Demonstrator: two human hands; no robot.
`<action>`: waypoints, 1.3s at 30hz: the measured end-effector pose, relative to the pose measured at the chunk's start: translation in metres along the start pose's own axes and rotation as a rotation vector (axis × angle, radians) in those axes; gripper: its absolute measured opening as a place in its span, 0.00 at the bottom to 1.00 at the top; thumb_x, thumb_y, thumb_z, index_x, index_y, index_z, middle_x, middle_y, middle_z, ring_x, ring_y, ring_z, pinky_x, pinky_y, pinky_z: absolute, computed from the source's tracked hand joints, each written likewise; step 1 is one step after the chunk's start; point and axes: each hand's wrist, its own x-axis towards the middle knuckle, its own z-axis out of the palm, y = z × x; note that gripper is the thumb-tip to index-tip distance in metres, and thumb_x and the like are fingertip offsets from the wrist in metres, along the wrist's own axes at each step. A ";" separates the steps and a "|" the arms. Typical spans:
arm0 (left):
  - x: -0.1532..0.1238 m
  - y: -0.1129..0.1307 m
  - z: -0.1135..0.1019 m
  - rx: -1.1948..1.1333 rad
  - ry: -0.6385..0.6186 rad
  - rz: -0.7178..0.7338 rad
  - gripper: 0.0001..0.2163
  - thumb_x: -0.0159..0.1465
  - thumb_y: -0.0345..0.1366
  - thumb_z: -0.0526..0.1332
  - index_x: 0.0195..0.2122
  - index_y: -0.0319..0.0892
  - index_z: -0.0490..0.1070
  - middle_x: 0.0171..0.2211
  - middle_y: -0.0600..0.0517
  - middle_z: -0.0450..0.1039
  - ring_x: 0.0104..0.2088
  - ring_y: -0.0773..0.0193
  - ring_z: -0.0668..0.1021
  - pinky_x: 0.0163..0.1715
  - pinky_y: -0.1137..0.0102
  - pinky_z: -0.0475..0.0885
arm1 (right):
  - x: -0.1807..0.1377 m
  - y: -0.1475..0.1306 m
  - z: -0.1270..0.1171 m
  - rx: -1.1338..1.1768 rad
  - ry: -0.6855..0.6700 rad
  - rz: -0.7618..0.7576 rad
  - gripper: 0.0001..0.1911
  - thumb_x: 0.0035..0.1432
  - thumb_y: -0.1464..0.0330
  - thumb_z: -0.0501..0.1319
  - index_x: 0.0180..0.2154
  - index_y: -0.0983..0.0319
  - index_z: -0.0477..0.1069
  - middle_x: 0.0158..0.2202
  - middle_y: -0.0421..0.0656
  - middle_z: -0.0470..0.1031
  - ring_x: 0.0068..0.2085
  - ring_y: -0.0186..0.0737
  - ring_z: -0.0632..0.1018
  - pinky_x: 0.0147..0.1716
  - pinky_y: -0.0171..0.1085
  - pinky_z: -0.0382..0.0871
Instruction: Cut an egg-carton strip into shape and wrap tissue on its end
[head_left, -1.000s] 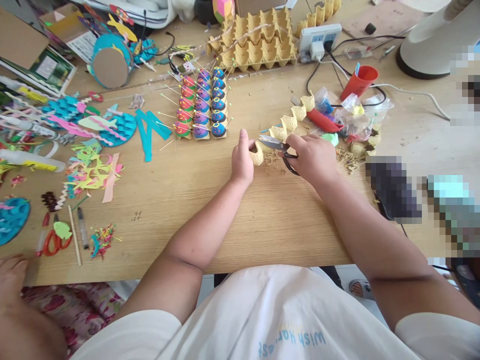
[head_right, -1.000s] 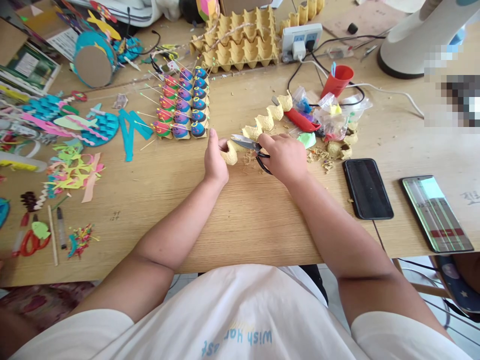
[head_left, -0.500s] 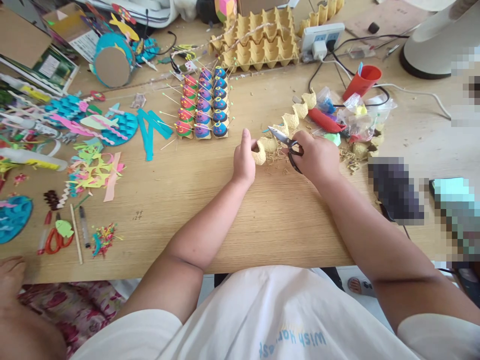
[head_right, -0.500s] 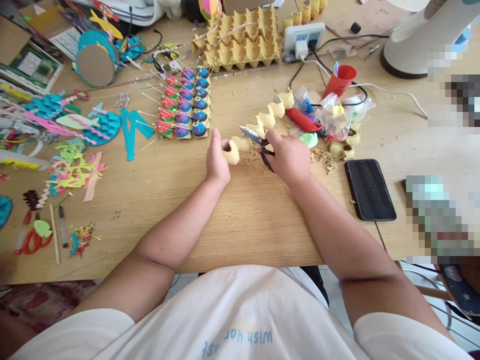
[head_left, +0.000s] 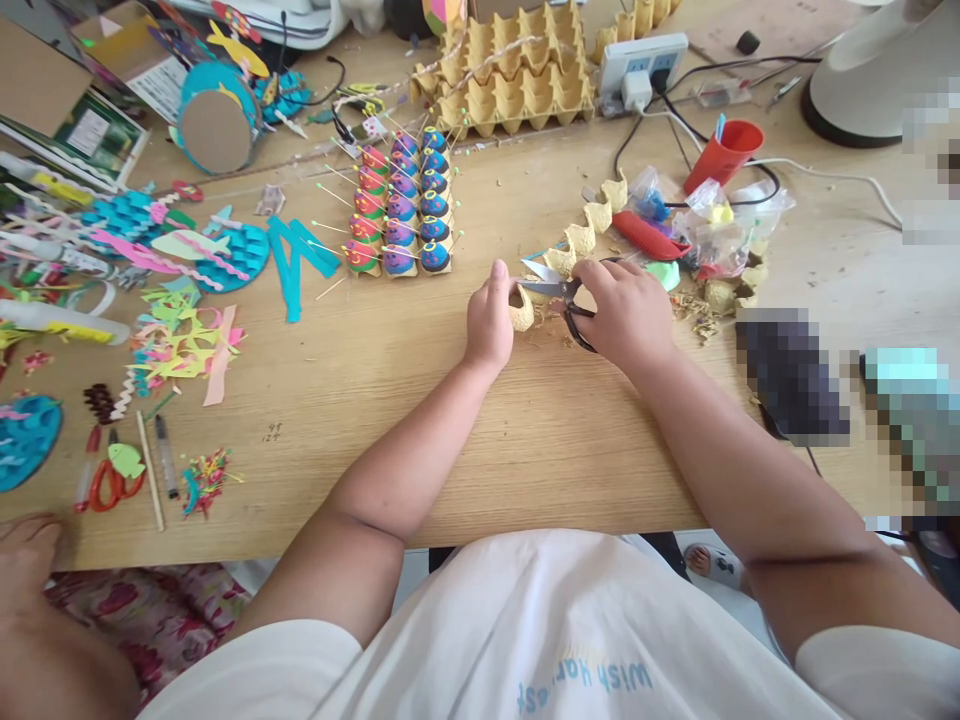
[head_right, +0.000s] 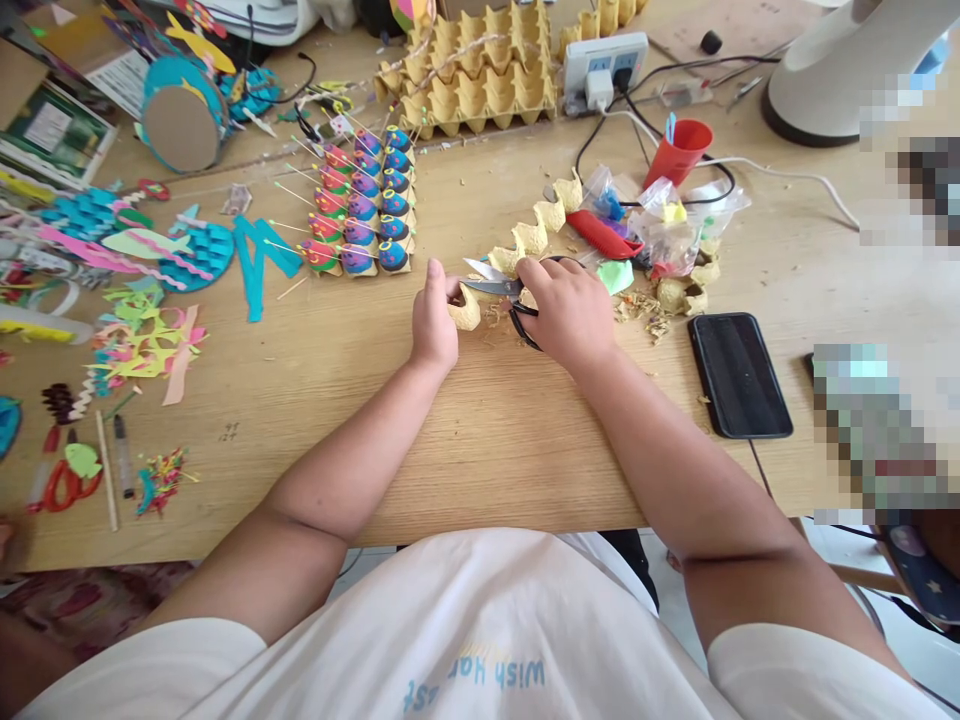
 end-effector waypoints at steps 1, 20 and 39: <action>0.000 0.000 0.000 0.000 0.001 0.002 0.28 0.78 0.52 0.52 0.27 0.44 0.79 0.24 0.51 0.70 0.31 0.63 0.74 0.38 0.68 0.70 | 0.000 0.000 0.000 -0.005 -0.007 0.001 0.14 0.70 0.57 0.62 0.52 0.55 0.76 0.45 0.52 0.84 0.47 0.58 0.78 0.40 0.47 0.63; 0.003 -0.004 0.000 0.008 0.045 -0.001 0.25 0.77 0.54 0.54 0.31 0.46 0.81 0.24 0.53 0.70 0.31 0.63 0.76 0.37 0.68 0.71 | 0.000 0.008 0.006 -0.067 0.020 0.101 0.21 0.72 0.47 0.57 0.45 0.55 0.77 0.32 0.45 0.81 0.32 0.47 0.77 0.30 0.41 0.54; 0.003 -0.003 0.007 -0.194 -0.009 -0.059 0.24 0.68 0.61 0.68 0.29 0.45 0.73 0.28 0.56 0.72 0.32 0.67 0.77 0.39 0.70 0.75 | -0.002 0.013 0.024 0.486 0.039 0.220 0.25 0.69 0.44 0.62 0.53 0.56 0.71 0.35 0.42 0.79 0.34 0.42 0.75 0.35 0.41 0.66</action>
